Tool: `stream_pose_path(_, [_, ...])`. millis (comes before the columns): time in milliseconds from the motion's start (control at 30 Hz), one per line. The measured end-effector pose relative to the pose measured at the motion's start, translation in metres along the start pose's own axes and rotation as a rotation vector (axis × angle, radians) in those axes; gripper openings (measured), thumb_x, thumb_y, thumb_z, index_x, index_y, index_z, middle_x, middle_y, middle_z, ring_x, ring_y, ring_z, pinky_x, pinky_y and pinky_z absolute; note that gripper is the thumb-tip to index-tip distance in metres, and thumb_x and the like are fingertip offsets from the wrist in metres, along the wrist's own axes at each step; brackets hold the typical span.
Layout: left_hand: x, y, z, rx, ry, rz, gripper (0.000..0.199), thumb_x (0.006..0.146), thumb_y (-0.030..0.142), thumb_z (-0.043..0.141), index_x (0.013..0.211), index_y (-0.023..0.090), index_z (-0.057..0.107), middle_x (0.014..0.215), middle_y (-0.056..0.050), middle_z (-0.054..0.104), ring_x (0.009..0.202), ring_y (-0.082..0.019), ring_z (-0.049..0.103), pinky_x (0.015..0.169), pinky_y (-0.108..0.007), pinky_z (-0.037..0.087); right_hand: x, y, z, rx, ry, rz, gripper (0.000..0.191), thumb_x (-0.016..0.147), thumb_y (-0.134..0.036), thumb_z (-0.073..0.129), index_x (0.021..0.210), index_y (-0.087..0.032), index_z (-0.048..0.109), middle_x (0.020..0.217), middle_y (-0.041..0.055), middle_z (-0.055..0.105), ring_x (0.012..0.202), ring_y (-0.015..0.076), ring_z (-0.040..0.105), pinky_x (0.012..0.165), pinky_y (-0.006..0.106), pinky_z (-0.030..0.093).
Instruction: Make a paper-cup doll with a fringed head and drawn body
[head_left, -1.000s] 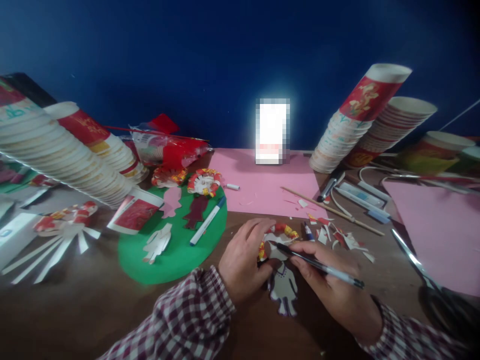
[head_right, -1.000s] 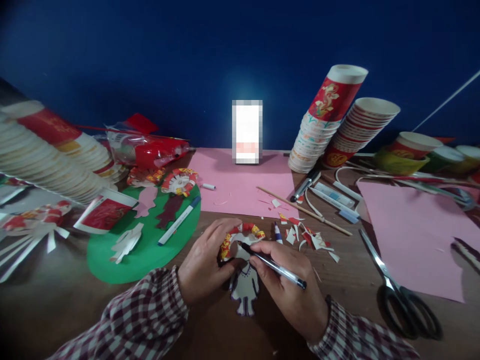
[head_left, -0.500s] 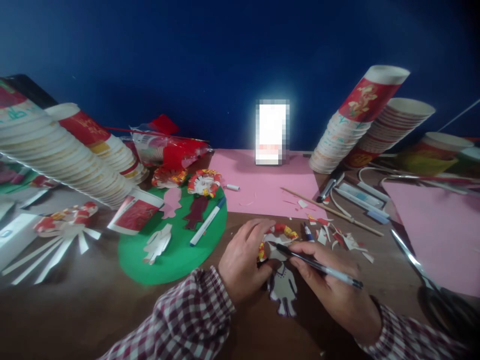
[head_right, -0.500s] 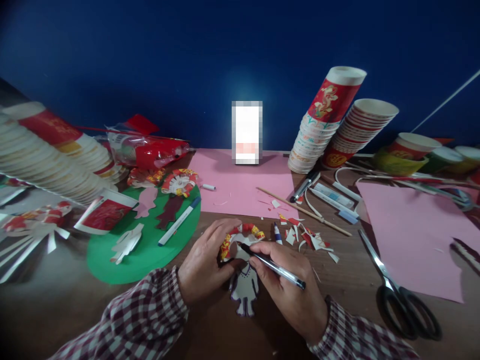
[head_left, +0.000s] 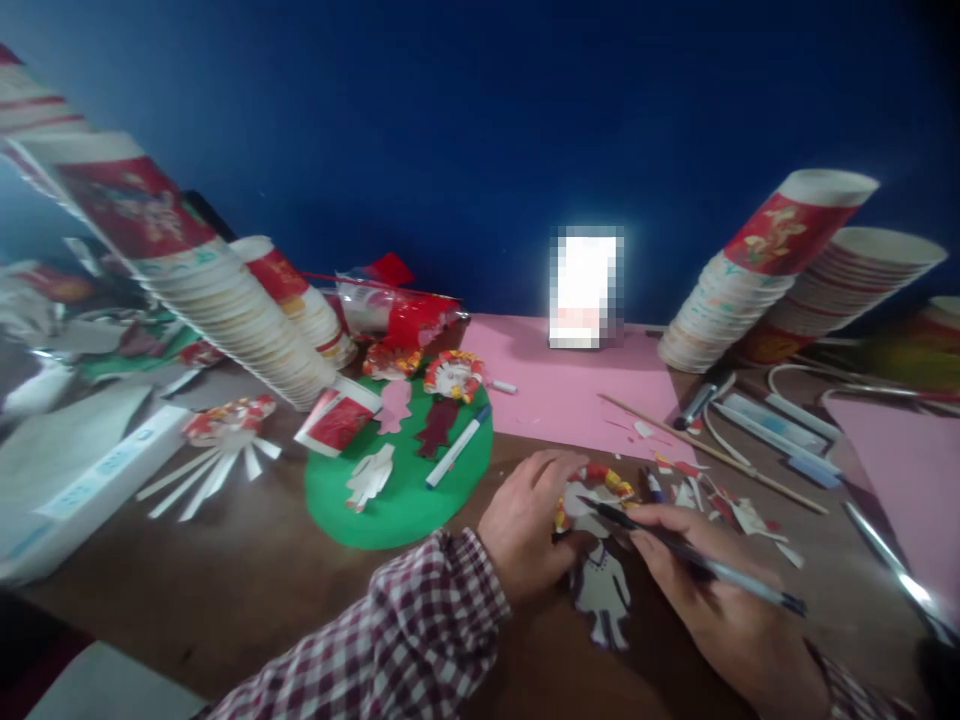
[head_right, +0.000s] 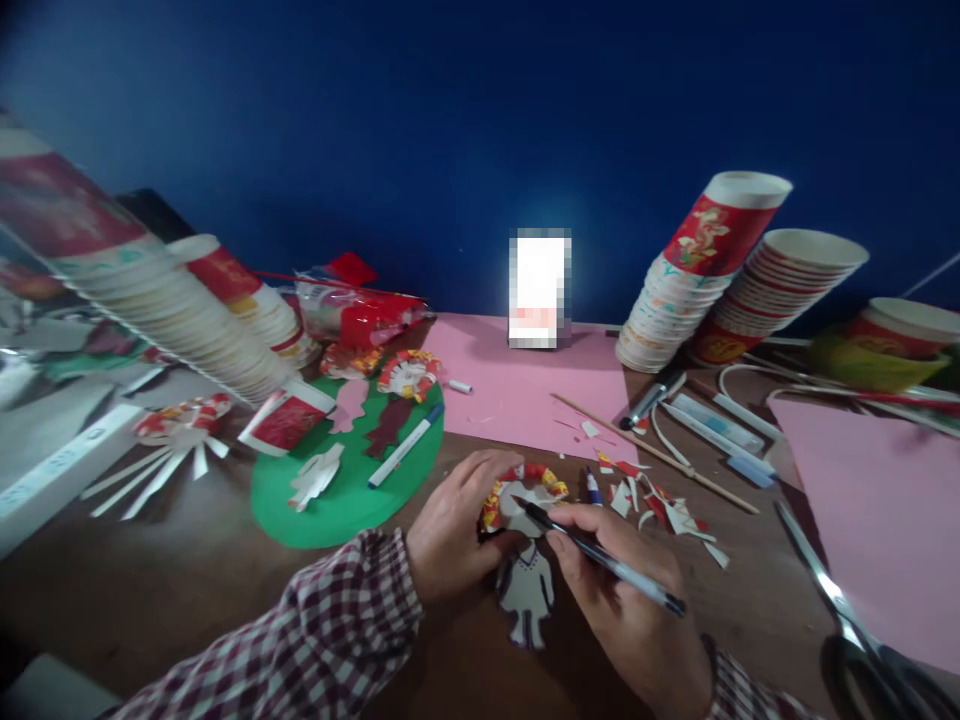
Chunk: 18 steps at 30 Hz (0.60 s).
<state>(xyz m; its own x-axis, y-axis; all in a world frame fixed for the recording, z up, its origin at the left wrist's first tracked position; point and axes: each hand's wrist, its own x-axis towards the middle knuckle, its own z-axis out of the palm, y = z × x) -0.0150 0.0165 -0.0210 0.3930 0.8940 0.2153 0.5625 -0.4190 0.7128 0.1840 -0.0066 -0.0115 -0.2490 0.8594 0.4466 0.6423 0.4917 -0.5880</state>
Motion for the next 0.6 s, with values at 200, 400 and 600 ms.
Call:
stream_pose_path(200, [0.000, 0.001, -0.002, 0.011, -0.001, 0.011, 0.068, 0.068, 0.020, 0.069, 0.130, 0.022, 0.041, 0.126, -0.008, 0.051, 0.119, -0.025, 0.046, 0.103, -0.041, 0.039, 0.001, 0.005, -0.001, -0.061, 0.079, -0.049, 0.014, 0.088, -0.031, 0.053, 0.091, -0.023, 0.064, 0.081, 0.0027, 0.072, 0.072, 0.0185, 0.070, 0.063, 0.025, 0.055])
stream_pose_path(400, [-0.001, 0.000, -0.002, 0.006, 0.027, 0.051, 0.070, 0.065, 0.020, 0.071, 0.129, 0.019, 0.042, 0.123, -0.008, 0.054, 0.117, -0.024, 0.047, 0.103, -0.038, 0.040, 0.002, 0.007, -0.001, -0.084, 0.143, -0.059, 0.014, 0.087, -0.034, 0.054, 0.089, -0.024, 0.063, 0.078, 0.0010, 0.070, 0.069, 0.0175, 0.068, 0.063, 0.024, 0.054])
stream_pose_path(600, [-0.001, -0.002, -0.003, -0.002, -0.003, 0.036, 0.070, 0.067, 0.027, 0.070, 0.130, 0.019, 0.042, 0.126, -0.010, 0.052, 0.116, -0.027, 0.048, 0.103, -0.041, 0.039, -0.006, 0.028, 0.010, -0.045, 0.177, 0.031, 0.016, 0.085, -0.036, 0.057, 0.092, -0.024, 0.064, 0.089, 0.0039, 0.071, 0.079, 0.0215, 0.068, 0.067, 0.028, 0.056])
